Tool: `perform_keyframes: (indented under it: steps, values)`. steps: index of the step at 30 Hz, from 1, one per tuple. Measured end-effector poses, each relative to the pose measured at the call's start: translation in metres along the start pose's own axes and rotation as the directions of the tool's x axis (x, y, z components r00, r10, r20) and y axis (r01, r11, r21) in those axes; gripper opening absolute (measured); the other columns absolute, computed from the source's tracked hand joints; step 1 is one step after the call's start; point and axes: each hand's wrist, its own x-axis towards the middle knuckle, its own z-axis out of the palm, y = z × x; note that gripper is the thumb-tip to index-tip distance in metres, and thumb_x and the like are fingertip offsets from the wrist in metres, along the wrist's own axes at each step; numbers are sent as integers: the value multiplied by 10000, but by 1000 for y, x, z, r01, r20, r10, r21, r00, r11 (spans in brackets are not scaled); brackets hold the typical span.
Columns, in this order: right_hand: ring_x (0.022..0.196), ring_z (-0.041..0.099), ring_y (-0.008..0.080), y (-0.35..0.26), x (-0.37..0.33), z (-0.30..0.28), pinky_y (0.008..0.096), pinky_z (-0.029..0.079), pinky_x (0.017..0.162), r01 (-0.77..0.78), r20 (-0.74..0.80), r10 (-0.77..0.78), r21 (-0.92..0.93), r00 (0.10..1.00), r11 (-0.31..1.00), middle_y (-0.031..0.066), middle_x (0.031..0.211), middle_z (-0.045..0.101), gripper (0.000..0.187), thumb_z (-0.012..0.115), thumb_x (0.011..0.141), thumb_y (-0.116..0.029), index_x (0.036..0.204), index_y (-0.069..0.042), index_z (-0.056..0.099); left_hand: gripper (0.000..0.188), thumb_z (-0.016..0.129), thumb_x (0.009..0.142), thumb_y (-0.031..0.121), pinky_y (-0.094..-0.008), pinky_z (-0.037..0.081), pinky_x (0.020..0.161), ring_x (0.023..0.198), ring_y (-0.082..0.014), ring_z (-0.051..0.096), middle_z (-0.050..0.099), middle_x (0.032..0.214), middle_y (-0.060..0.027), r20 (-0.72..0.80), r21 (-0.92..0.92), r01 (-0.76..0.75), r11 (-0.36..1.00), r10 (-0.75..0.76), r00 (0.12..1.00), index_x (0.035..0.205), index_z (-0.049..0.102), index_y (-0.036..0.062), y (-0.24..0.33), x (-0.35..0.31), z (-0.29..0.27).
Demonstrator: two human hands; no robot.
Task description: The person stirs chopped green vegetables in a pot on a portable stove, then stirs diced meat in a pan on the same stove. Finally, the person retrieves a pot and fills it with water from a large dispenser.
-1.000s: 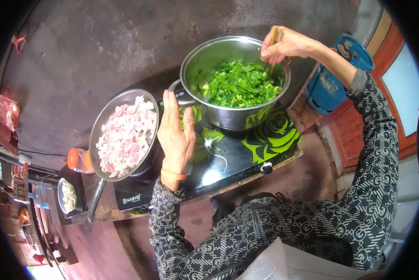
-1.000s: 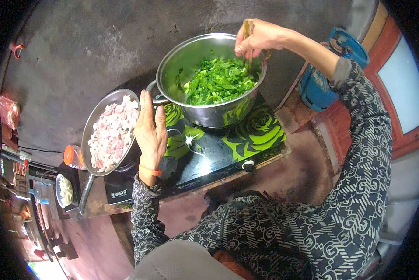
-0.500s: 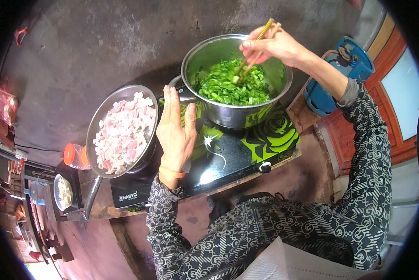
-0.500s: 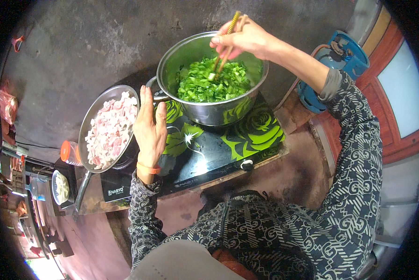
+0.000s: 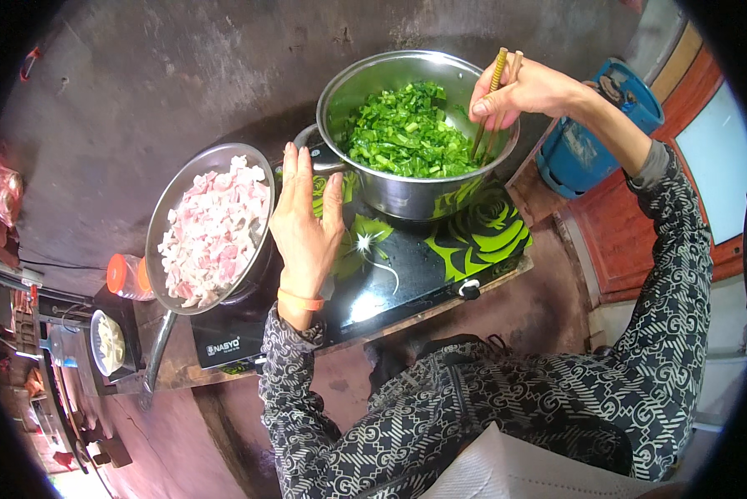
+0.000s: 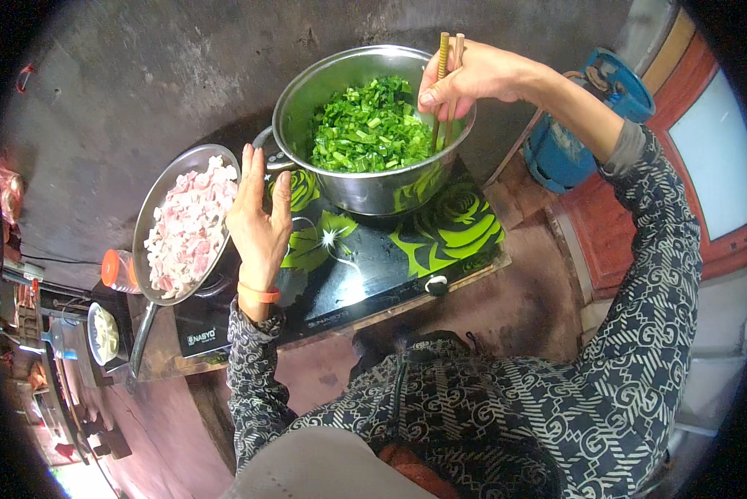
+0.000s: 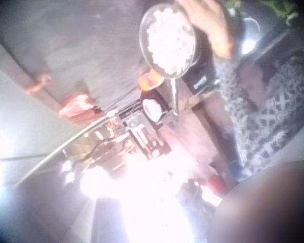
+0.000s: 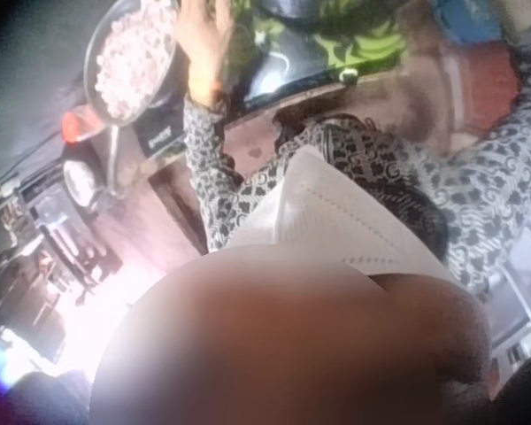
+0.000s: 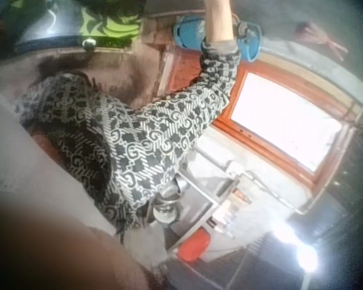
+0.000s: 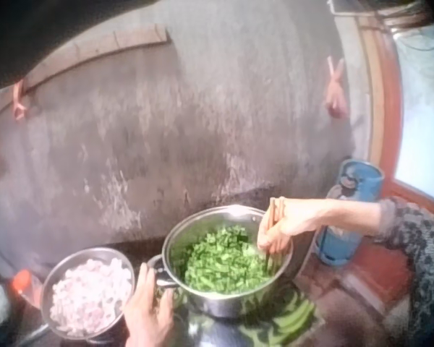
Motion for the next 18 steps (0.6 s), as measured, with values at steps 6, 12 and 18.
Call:
perform_keyframes:
  steps: [6, 12, 18]
  values:
    - [808, 734, 192, -4, 4, 28, 275, 614, 674, 66, -90, -39, 325, 995, 943, 133, 869, 731, 304, 734, 911, -257, 1043, 16, 711, 536, 681, 944, 209, -407, 468, 1048, 1289, -406, 548, 486, 1443, -296, 9, -20, 15, 1000, -15, 1000, 1379, 525, -63, 1, -1, 2]
    - [893, 725, 167, -16, 13, 6, 283, 606, 774, 370, -282, -285, 317, 916, 873, 108, 974, 737, 358, 700, 943, -327, 1100, -5, 697, 540, 681, 940, 189, -408, 462, 1056, 1300, -400, 541, 482, 1450, -292, 23, -28, 11, 1000, -11, 1000, 1388, 516, -61, 1, 1, -3]
    - [884, 719, 163, -38, 11, 38, 292, 588, 785, 332, 61, -360, 271, 931, 903, 77, 962, 749, 329, 716, 928, -349, 1032, -38, 738, 565, 693, 931, 188, -403, 469, 1050, 1300, -396, 542, 500, 1440, -281, 8, -3, 4, 1000, -4, 1000, 1403, 499, -55, -1, 0, -2]
